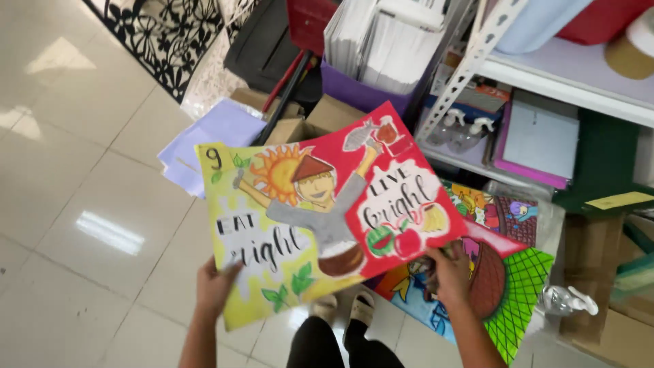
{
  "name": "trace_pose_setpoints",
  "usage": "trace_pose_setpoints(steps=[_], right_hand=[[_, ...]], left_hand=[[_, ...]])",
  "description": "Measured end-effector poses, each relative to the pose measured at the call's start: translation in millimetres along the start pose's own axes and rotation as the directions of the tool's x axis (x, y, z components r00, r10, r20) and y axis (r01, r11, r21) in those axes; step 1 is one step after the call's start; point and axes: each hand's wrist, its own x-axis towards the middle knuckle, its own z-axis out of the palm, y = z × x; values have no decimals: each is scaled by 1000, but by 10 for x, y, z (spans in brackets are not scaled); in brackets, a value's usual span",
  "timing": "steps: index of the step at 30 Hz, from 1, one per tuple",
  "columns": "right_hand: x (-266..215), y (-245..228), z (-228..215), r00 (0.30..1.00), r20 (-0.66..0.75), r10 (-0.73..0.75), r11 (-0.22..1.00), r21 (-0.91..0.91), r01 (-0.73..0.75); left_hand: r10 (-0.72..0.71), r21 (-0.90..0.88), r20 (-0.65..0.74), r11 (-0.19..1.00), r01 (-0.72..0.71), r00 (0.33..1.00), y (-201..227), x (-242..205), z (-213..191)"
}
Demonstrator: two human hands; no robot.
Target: The person wipes the surface of several colorful, illustrated posters using a small cloth. They handle the posters one by one, lifting them from a stack, wiping the front surface, and placing them back down. The posters feature various themes, including health and nutrition.
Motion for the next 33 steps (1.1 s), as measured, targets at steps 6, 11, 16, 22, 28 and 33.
trace_pose_setpoints(steps=[6, 11, 16, 22, 28, 33], right_hand=[[-107, 834, 381, 989, 98, -114, 986, -109, 125], [-439, 1173, 756, 968, 4, -251, 823, -526, 215], [-565, 1569, 1226, 923, -148, -355, 867, -422, 266], [-421, 2365, 1143, 897, -439, 48, 775, -550, -311], [-664, 2626, 857, 836, -515, 187, 503, -681, -532], [-879, 2729, 801, 726, -684, 69, 549, -582, -600]], left_hand=[[71, 250, -51, 966, -57, 996, 370, 421, -331], [113, 422, 22, 900, -111, 993, 546, 1316, -357], [186, 459, 186, 852, -253, 965, 822, 2441, -167], [70, 862, 271, 426, -274, 960, 809, 3127, 255], [34, 686, 728, -24, -727, 685, 237, 2700, 1081], [-1, 471, 878, 185, -863, 479, -18, 2014, 1607]])
